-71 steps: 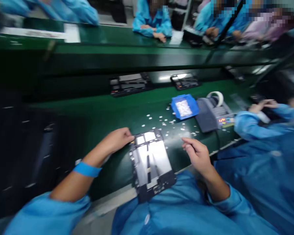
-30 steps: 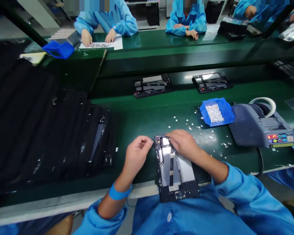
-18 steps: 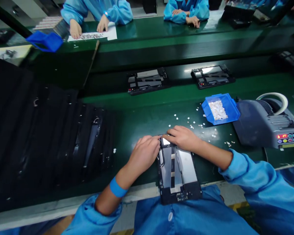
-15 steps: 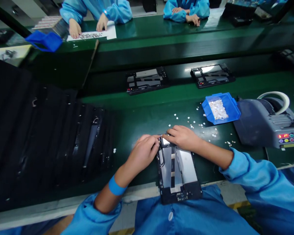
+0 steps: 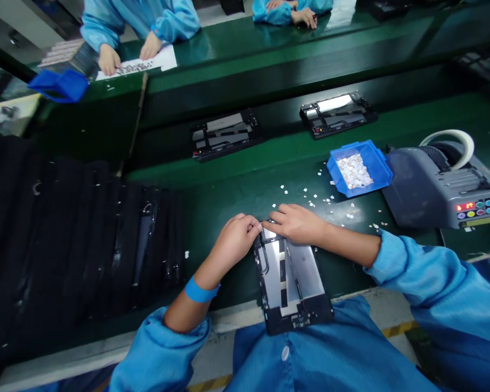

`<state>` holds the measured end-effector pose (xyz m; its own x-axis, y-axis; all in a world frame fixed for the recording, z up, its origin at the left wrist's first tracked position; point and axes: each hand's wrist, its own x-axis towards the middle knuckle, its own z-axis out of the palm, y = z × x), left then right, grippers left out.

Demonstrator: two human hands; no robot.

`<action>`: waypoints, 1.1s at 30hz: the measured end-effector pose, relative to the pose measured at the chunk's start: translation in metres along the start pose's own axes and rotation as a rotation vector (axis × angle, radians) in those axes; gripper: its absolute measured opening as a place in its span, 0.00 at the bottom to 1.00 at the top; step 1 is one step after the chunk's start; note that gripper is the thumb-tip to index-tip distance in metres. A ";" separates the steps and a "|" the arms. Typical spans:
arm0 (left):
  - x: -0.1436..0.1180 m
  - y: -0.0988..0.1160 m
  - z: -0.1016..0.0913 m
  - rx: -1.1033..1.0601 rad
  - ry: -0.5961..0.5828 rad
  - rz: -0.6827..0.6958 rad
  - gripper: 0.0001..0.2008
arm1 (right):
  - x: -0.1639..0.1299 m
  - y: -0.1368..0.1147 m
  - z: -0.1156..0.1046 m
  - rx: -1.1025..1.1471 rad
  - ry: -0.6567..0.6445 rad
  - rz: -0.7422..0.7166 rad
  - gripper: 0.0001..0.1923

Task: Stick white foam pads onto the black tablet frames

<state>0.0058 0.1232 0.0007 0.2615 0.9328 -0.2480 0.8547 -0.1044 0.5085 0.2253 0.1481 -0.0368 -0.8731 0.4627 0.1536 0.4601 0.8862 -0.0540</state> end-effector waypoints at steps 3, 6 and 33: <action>-0.001 0.000 0.004 0.062 0.025 0.019 0.10 | 0.001 0.000 0.000 0.003 0.000 0.002 0.16; -0.003 0.002 0.005 0.099 0.035 0.018 0.10 | 0.001 0.001 -0.001 0.010 -0.002 -0.002 0.16; 0.004 -0.013 0.026 -0.147 0.175 -0.225 0.09 | 0.001 0.002 -0.002 0.042 -0.048 0.022 0.18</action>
<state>0.0076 0.1189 -0.0284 -0.0191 0.9733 -0.2289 0.8053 0.1506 0.5735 0.2258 0.1503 -0.0344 -0.8702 0.4815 0.1049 0.4727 0.8757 -0.0980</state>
